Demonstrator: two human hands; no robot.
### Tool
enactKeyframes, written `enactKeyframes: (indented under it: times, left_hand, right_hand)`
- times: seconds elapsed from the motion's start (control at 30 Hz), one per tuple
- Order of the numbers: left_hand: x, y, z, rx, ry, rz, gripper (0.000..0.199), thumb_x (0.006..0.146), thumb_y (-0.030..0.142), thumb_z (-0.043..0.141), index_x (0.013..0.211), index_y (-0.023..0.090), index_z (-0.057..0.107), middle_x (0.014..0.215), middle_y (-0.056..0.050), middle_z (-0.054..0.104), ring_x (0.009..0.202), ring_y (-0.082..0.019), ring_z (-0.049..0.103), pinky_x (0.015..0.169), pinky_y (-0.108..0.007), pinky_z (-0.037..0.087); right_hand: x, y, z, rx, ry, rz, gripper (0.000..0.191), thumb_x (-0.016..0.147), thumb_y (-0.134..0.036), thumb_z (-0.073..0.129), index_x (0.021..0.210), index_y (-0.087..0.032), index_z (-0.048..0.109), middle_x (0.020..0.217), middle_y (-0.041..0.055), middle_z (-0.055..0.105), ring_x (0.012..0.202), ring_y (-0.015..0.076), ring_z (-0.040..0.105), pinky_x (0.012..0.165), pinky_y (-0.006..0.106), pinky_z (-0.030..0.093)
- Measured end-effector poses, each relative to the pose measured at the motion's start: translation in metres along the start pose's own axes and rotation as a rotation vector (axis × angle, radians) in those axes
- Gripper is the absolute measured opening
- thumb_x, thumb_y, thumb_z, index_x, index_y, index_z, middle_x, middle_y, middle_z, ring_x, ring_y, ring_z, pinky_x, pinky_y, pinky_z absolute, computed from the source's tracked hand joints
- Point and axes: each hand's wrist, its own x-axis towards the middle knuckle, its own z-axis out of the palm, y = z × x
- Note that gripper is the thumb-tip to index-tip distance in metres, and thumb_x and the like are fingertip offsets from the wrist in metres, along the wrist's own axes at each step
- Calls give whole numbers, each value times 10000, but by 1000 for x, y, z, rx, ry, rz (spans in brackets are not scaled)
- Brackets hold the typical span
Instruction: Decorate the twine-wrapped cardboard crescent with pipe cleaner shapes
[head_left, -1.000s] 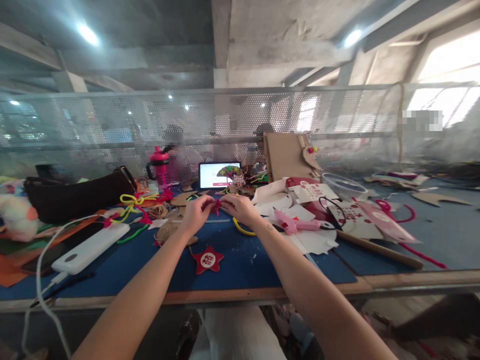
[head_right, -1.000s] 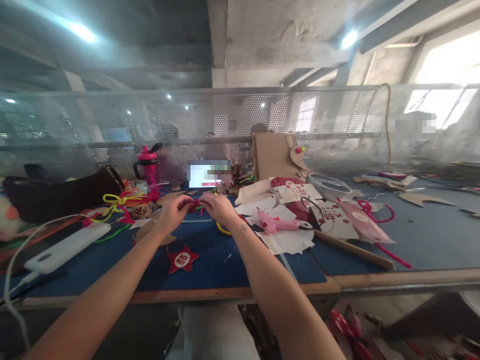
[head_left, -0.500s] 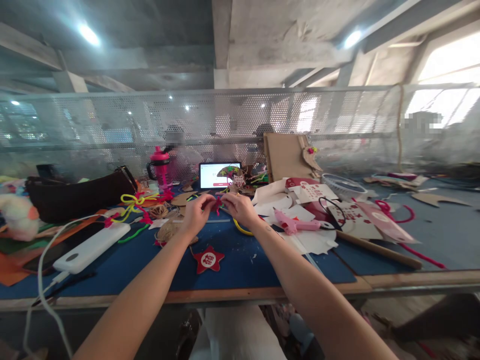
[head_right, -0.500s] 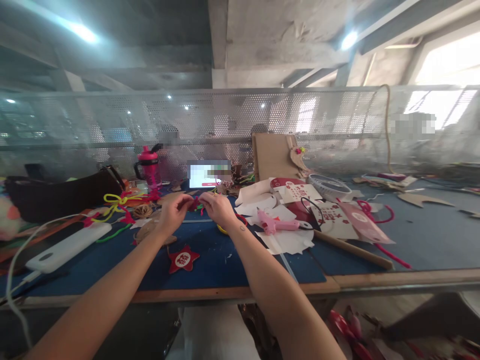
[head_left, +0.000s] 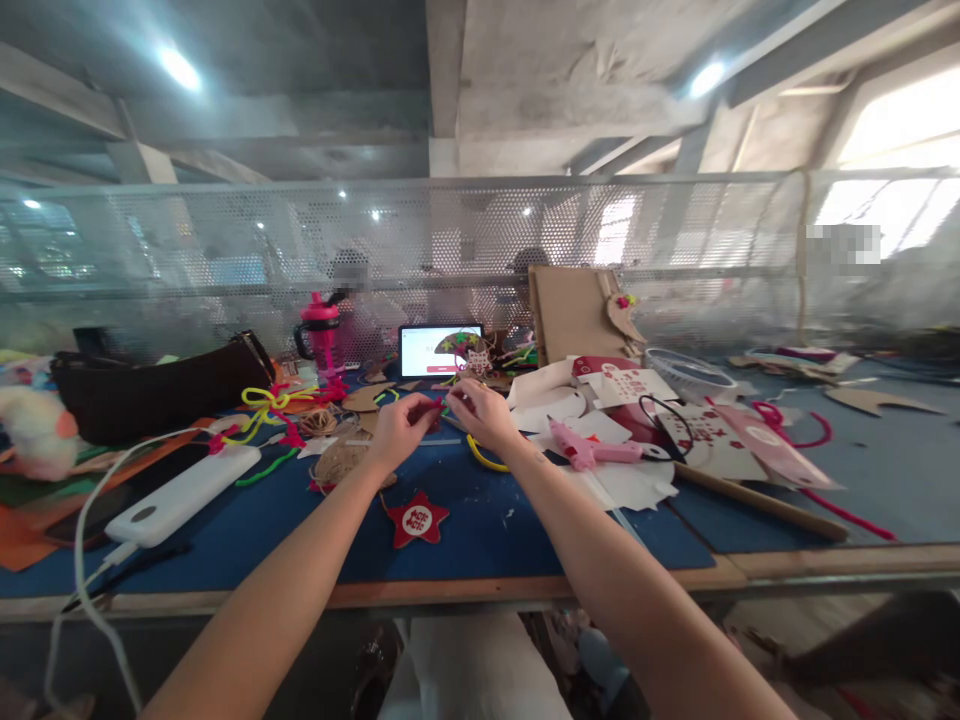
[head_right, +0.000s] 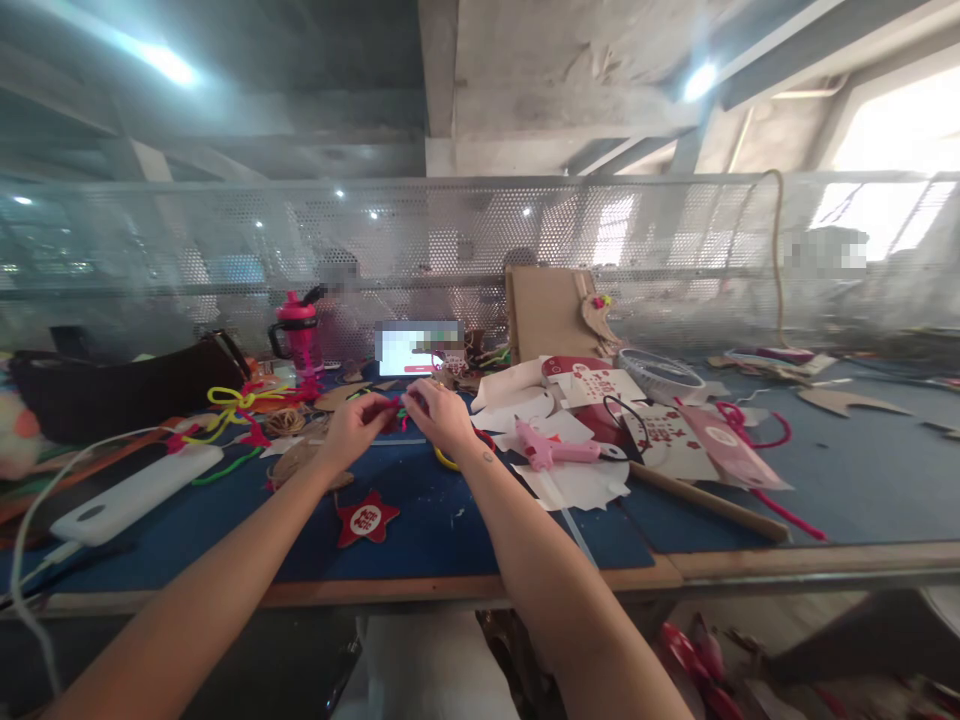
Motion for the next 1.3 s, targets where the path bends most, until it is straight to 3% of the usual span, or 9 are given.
enactKeyframes:
  times: [0.1,0.23,0.33,0.53,0.9,0.97,1.13,1.3]
  left_hand:
    - [0,1,-2,186,-31,99,186,804,340,566,842,169,628,679,-32,665,605,-167,630,599,-263,491]
    - [-1,4,-6,455,-49,248,133,811,222,533,809,173,657,720,-42,673,642,-158,602,616,-251,441]
    - [0,4,-6,484,-42,280,156,819,231,528,829,169,671,788,-65,684,694,-169,605,631,-253,438]
    - [0,4,-4,322,-77,137,189,815,305,526,796,163,649,702,-50,655,639,-168,589,601,-256,439]
    - [3,7,-7,-406,-160,-373,214,624,338,714,678,144,643,590,-5,597,561,-134,549,579,-264,438]
    - [3,7,-6,-458,-149,-391,219,609,332,730,673,142,642,592,-5,598,565,-130,549,575,-256,429]
    - [2,6,-5,-396,-97,-253,193,682,337,686,705,149,650,617,11,598,599,-111,539,615,-235,422]
    - [1,8,-4,-317,-111,-223,192,687,338,667,708,149,641,621,9,598,596,-124,545,605,-249,433]
  right_hand:
    - [1,1,1,47,-56,26,258,884,-383,440,793,-189,584,800,34,608,703,139,528,637,231,347]
    - [2,5,7,119,-205,21,214,869,-294,431,722,-184,540,698,10,547,668,128,492,628,225,330]
    - [3,6,10,207,-256,41,205,857,-256,407,690,-181,497,671,-3,505,649,121,466,617,223,321]
    - [3,4,9,333,-317,72,173,851,-254,394,707,-185,459,676,-17,454,642,116,445,616,225,322]
    - [5,2,11,356,-220,-141,198,869,-228,388,684,-187,444,705,5,462,711,134,427,703,252,345]
    - [4,1,10,380,-208,-119,196,878,-247,390,699,-187,445,723,6,461,715,132,427,702,250,345]
    - [3,-2,3,514,-247,23,279,921,-368,318,721,-194,405,714,-5,424,667,121,405,639,241,343]
    - [3,-2,3,447,-245,16,215,889,-336,378,747,-188,444,710,-7,447,684,124,412,650,237,343]
